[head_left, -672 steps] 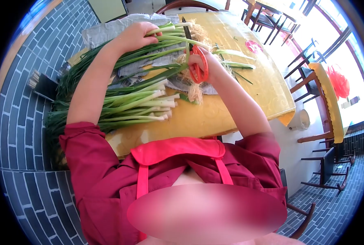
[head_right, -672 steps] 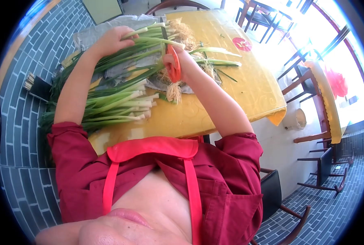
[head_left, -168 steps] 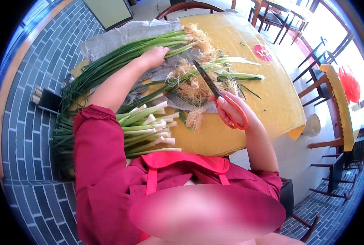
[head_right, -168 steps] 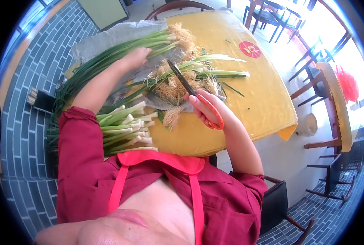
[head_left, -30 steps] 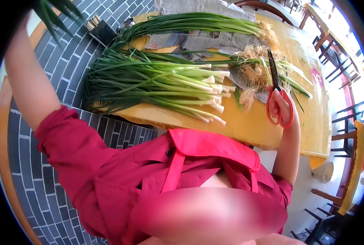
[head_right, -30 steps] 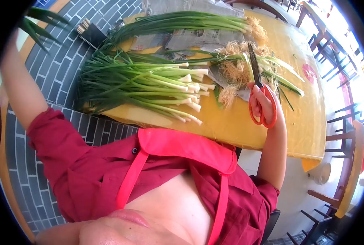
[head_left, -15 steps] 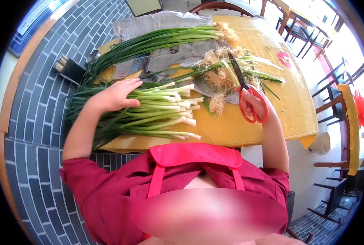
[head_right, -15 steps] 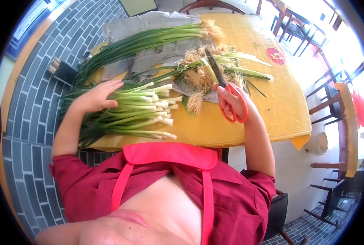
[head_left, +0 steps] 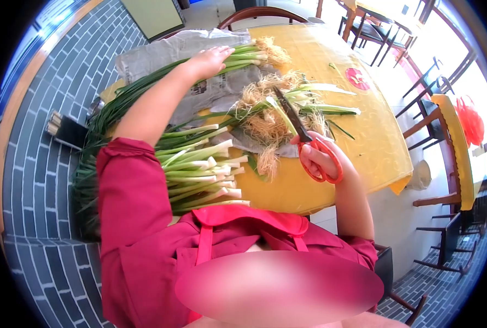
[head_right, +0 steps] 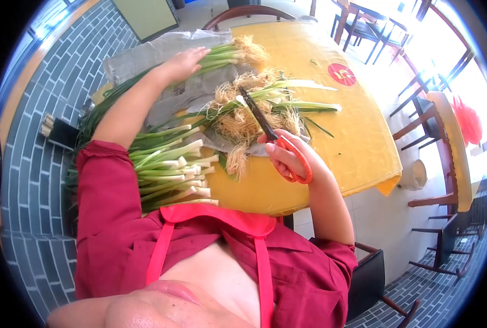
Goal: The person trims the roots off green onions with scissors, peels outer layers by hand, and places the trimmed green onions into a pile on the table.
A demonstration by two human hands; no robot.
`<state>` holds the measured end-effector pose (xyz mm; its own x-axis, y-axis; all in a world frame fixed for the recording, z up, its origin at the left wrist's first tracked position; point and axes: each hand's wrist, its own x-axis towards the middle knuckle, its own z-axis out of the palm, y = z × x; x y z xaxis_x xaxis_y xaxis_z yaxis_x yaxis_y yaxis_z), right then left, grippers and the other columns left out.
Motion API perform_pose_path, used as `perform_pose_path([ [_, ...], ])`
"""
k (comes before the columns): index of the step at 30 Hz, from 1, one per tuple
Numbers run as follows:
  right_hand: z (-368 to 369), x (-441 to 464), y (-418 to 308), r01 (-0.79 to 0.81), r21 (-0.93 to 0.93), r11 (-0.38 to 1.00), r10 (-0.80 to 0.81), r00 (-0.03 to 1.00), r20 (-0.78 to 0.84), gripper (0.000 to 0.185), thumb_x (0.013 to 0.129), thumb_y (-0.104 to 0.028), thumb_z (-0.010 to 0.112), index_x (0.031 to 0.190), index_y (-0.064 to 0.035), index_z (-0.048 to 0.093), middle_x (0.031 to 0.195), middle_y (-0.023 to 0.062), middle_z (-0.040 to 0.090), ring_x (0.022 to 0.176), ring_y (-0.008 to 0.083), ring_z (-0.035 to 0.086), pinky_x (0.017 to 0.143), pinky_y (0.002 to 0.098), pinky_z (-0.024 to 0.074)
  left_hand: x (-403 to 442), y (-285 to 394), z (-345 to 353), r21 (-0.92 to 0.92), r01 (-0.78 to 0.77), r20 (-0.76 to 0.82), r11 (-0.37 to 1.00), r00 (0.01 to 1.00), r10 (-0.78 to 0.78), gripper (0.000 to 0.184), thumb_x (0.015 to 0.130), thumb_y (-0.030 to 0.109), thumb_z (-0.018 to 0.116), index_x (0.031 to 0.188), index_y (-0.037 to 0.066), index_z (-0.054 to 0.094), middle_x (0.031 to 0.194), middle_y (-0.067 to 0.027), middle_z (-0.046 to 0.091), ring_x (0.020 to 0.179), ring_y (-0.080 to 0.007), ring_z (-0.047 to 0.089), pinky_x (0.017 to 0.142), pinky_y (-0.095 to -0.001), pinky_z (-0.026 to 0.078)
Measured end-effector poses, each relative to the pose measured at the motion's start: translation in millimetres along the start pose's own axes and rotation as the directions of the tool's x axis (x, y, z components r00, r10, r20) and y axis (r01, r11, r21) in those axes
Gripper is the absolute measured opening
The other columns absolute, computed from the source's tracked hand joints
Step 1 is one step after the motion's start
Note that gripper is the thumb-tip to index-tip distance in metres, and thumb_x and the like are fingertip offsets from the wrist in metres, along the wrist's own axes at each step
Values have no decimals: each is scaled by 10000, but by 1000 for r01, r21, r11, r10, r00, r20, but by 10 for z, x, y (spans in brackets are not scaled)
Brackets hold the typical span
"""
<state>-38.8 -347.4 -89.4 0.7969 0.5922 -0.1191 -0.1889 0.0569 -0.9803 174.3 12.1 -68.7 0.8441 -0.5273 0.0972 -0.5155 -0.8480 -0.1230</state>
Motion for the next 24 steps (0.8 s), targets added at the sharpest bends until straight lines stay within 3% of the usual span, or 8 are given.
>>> perform_pose_path([
  [2, -1, -4, -8, -28, 7, 1000, 28, 1000, 4, 297, 938, -262, 543, 1120, -29, 514, 571, -31, 427, 442, 45, 386, 386, 200, 307, 162, 54, 135, -36, 64, -23, 997, 998, -65, 525, 874, 142, 558, 1371, 93, 396, 1340, -172, 461, 1210, -344, 460, 1014, -398, 396],
  [6, -5, -16, -35, -61, 0, 998, 61, 998, 13, 307, 937, -269, 546, 1135, -37, 515, 603, -37, 443, 467, 45, 404, 403, 200, 316, 174, 195, 41, 158, 90, 11, 983, 996, -93, 371, 883, 154, 541, 1242, 78, 489, 1121, -165, 555, 1026, -360, 550, 887, -437, 449],
  [9, 8, 7, -53, -43, -46, 998, 44, 999, 19, 308, 941, -248, 530, 1151, -25, 501, 618, -23, 463, 479, 60, 432, 417, 209, 336, 1, 157, -26, -117, 52, -114, 992, 991, -66, 304, 900, 177, 520, 1183, 67, 504, 1067, -186, 546, 991, -380, 550, 852, -450, 447],
  [12, -3, 54, -14, 3, 12, 1000, -4, 999, 46, 315, 948, -203, 499, 1189, -3, 464, 674, 11, 506, 512, 88, 473, 442, 226, 364, -281, 312, -369, -200, 45, -116, 979, 991, -70, 287, 920, 195, 496, 1176, 64, 499, 1061, -205, 533, 990, -398, 536, 832, -447, 441],
  [15, 8, 103, 8, 51, 163, 985, -69, 992, 110, 378, 962, -242, 489, 1258, -17, 423, 826, 42, 552, 660, 101, 521, 546, 230, 407, -566, 469, -629, -231, -56, -209, 971, 978, 7, 278, 934, 212, 484, 1164, 57, 503, 1058, -214, 537, 975, -406, 539, 816, -439, 442],
  [18, 148, 142, -113, 60, -70, 996, -56, 997, 59, 408, 969, -276, 478, 1277, -18, 409, 841, 43, 562, 664, 96, 517, 558, 222, 408, -850, 704, -896, -254, -59, -224, 965, 975, 0, 284, 941, 229, 477, 1162, 55, 513, 1032, -206, 558, 951, -403, 548, 800, -427, 449],
  [21, 294, 195, -179, -3, -61, 998, 4, 1000, 21, 429, 960, -294, 497, 1279, -26, 399, 873, 34, 538, 745, 96, 524, 651, 225, 442, -1076, 918, -1020, -178, -32, -308, 984, 951, -24, 309, 950, 302, 482, 1126, 57, 550, 943, -189, 595, 867, -383, 585, 752, -440, 485],
  [24, 398, 262, -174, -10, -37, 999, 8, 999, -45, 411, 950, -318, 510, 1238, -41, 413, 894, 32, 526, 788, 98, 526, 675, 230, 465, -1222, 1094, -1090, -191, 55, -244, 980, 964, -102, 277, 937, 236, 486, 1131, 48, 547, 969, -191, 599, 906, -388, 575, 771, -433, 468],
])
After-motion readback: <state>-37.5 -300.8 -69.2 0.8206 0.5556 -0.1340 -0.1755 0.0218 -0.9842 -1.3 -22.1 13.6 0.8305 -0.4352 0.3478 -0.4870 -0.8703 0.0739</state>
